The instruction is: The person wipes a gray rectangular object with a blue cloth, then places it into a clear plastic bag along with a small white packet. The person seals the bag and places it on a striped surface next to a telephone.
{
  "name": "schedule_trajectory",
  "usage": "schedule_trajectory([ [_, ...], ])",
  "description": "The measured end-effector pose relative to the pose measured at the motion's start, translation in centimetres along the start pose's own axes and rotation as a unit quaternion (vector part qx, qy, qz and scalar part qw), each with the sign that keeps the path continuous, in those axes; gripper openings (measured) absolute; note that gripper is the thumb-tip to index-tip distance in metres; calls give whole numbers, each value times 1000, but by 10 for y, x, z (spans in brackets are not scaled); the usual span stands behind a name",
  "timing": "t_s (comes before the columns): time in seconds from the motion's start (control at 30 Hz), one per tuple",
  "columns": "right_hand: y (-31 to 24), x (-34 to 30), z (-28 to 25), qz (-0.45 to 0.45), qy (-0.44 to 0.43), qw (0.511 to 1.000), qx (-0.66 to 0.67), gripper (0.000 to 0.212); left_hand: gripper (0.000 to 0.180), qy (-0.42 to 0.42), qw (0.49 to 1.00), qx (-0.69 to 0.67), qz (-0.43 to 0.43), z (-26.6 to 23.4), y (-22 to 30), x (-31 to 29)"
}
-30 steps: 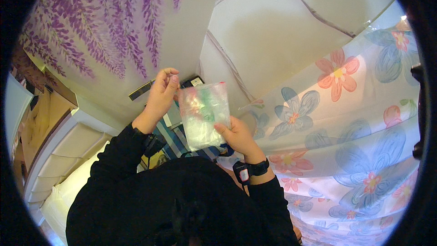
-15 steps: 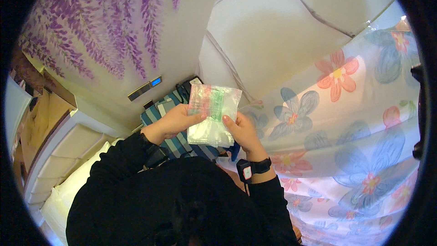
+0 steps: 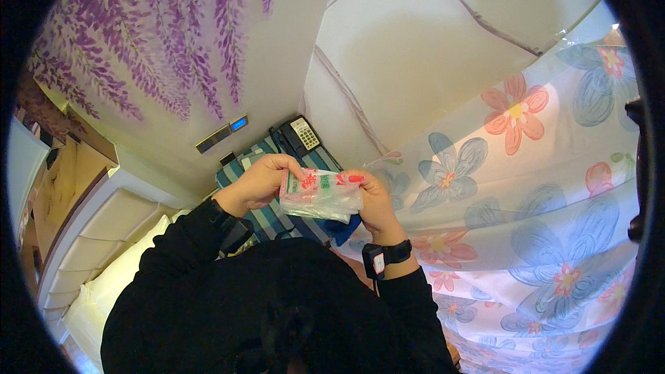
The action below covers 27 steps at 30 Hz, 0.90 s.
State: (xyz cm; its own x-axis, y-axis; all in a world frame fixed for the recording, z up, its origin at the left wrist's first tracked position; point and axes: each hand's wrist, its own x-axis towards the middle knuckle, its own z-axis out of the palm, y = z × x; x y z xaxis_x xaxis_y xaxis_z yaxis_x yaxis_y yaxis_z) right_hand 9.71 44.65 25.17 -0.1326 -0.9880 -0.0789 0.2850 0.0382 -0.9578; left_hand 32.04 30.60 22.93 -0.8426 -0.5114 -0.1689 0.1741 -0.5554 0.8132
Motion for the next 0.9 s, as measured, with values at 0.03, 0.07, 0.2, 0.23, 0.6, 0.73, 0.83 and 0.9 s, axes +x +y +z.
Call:
schedule_trajectory([
  [0.03,0,0,-1,-4,-8,1000,13,14,14,-14,1000,-10,16,-3,-1,1],
  [0.07,0,0,-3,-12,-12,1000,-20,13,11,0,1000,12,13,-6,-1,1],
  [0.2,0,3,-11,-33,-30,997,-68,23,31,-22,994,-103,2,-7,3,-1],
  [0.23,-1,4,-14,-28,-34,996,-72,26,40,-37,984,-172,-3,-5,4,-2],
  [0.6,-9,7,-15,-30,49,996,-70,45,82,34,997,72,-1,23,12,-10],
  [0.73,0,9,-5,-44,34,975,-214,57,83,69,971,212,84,30,11,-8],
  [0.83,6,13,0,-50,27,968,-245,44,83,51,978,192,67,35,9,-10],
  [0.9,6,12,1,-7,21,977,-211,34,81,52,979,182,74,37,9,-12],
])
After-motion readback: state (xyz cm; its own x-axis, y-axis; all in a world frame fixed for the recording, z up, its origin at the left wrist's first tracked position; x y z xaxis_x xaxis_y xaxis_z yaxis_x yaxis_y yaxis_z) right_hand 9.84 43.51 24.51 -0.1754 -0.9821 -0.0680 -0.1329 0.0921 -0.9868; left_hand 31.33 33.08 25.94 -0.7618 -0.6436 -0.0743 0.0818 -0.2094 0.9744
